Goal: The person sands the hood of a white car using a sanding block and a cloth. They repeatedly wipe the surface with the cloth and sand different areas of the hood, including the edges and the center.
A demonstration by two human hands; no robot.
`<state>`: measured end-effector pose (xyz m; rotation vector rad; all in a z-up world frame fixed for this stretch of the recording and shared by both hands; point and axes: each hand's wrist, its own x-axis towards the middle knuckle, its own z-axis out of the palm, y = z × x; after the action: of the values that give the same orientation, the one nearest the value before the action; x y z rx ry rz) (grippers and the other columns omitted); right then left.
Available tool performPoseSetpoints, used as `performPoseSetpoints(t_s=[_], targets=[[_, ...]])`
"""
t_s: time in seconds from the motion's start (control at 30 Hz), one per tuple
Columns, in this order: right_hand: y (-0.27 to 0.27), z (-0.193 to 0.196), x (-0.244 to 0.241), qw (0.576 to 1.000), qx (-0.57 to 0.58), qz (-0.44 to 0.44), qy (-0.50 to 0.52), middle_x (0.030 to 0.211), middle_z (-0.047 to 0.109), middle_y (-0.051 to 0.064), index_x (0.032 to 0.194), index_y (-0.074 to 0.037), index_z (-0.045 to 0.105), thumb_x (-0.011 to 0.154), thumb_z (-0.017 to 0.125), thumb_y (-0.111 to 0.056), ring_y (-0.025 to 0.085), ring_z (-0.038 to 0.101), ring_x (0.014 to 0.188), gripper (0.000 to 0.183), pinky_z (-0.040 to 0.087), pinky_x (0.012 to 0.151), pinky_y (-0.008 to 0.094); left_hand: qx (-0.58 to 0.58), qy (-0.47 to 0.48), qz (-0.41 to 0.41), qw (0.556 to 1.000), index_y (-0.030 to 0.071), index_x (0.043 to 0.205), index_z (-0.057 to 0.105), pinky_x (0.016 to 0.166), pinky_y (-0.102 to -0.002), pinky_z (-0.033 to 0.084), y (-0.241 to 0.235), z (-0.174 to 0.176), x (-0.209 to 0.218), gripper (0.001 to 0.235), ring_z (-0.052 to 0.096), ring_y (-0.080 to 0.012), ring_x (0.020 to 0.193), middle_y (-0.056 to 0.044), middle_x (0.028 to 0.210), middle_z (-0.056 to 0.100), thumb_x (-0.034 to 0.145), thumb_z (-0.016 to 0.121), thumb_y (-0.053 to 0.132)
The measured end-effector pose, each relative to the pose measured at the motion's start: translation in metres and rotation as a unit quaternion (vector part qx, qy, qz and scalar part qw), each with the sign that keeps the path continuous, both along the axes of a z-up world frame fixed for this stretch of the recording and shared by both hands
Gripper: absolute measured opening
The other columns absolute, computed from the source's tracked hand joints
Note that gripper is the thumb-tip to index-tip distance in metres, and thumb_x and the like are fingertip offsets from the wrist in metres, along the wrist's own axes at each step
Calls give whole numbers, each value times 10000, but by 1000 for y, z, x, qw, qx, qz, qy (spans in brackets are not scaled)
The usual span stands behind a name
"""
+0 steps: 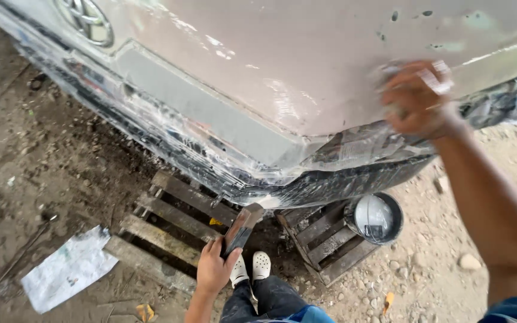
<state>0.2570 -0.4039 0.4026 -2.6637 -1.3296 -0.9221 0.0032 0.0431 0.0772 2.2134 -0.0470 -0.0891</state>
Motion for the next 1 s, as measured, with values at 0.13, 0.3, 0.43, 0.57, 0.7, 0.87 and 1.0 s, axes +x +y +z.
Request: performPoseSetpoints(t_s=[0.13,0.3,0.43,0.57,0.7,0.87,1.0], targets=[[-70,6,62,993,33,-102,-48,1191,631,85,1078,-126,723,877,725,-82,264,613,1132,205,530,991,404,-159,211,121,957,16,1337,599,766,-442,552,-12,68,4,580,719,-341,873,-172,1042,748,884,677,370],[-54,31,151,985,-39,-159,56,1362,538,376,1477,47,477,918,800,-395,489,547,1241,782,541,814,544,-128,-2,60,990,-29,1305,625,881,-410,537,2,98,4,540,710,-317,1028,-203,1110,730,878,711,289],[42,51,90,940,70,-249,221,1453,548,274,1541,-69,417,1060,740,-565,423,564,1262,763,556,861,567,-37,23,64,997,-3,1256,655,841,-427,538,7,153,16,556,677,-362,993,-193,1077,709,816,762,320],[171,48,-25,907,82,-150,386,1514,463,156,1481,-132,507,926,721,-388,290,431,1415,648,432,1123,419,128,-137,-31,982,22,1235,643,898,-473,496,13,172,33,587,638,-363,1029,-151,1073,704,798,795,384],[226,-58,-100,925,-235,58,294,1622,248,202,1558,-59,213,876,602,-642,363,263,1481,978,233,1197,501,226,-186,-100,951,44,1272,627,926,-469,418,10,200,61,623,570,-310,1044,-109,1116,678,812,788,433],[266,-103,-121,952,-45,52,298,1400,526,200,1533,-31,354,862,716,-489,368,539,1263,889,443,1058,490,219,-208,-171,938,74,1297,590,1035,-444,383,40,192,92,603,544,-261,1154,-57,1201,639,850,799,420],[297,-101,-126,956,94,-44,276,1236,660,190,1464,-41,498,834,815,-392,371,691,1056,788,572,879,467,17,-372,4,928,68,1429,455,1117,-452,363,87,194,113,857,467,-294,1289,-155,1362,532,752,869,392]])
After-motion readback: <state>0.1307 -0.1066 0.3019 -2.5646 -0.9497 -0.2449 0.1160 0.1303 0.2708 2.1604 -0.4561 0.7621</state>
